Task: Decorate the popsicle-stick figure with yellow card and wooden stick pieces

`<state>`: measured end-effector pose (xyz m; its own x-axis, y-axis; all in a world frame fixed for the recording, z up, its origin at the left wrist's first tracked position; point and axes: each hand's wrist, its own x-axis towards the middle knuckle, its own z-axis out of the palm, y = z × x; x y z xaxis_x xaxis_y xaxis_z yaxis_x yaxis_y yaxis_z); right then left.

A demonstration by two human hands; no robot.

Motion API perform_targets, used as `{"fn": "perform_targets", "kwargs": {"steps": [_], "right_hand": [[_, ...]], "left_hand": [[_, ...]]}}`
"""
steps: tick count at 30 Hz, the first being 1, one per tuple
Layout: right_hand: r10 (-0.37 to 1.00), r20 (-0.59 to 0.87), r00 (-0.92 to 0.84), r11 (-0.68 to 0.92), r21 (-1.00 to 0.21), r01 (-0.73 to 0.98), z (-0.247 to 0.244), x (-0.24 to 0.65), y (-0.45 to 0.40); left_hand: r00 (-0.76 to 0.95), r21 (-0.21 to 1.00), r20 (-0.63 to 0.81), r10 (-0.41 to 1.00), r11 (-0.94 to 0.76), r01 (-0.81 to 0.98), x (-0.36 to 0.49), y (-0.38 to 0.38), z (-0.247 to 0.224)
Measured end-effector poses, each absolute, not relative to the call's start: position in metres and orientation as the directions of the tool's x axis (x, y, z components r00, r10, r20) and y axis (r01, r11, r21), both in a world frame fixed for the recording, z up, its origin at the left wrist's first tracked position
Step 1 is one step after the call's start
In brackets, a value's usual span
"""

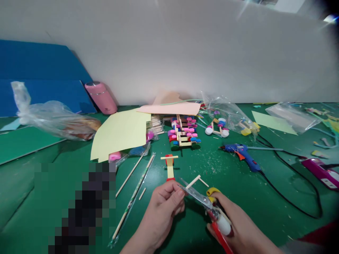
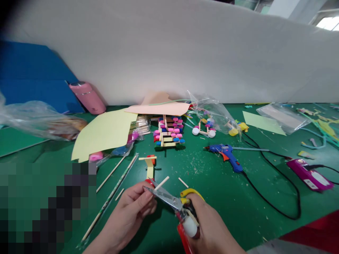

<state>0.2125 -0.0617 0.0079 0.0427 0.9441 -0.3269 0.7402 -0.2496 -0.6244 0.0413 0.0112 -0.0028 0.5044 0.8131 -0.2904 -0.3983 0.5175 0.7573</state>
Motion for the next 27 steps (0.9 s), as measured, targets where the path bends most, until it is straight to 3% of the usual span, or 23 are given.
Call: {"fn": "perform_targets", "kwargs": {"steps": [4, 9, 12, 21, 27], "right_hand": [[0.936, -0.351, 0.037, -0.255, -0.600, 0.758, 0.003, 0.214, -0.062], [0.924, -0.378, 0.051, -0.279, -0.579, 0.766, 0.003, 0.214, -0.059], [0.930, -0.366, 0.046, -0.270, -0.592, 0.759, 0.007, 0.213, -0.059], [0.935, -0.354, 0.021, -0.248, -0.612, 0.751, -0.003, 0.214, -0.062], [0.947, -0.318, 0.045, -0.248, -0.635, 0.732, 0.012, 0.220, -0.061]], "left_hand": [[0.559, 0.707, -0.302, 0.772, 0.575, -0.413, 0.043, 0.012, -0.001], [0.369, 0.927, -0.263, 0.892, 0.339, -0.159, 0.041, 0.010, -0.002], [0.369, 0.949, -0.225, 0.902, 0.289, -0.127, 0.039, 0.009, -0.004], [0.519, 0.765, -0.279, 0.808, 0.514, -0.388, 0.042, 0.009, -0.001], [0.641, 0.577, -0.204, 0.740, 0.620, -0.532, 0.040, 0.011, -0.001]]}}
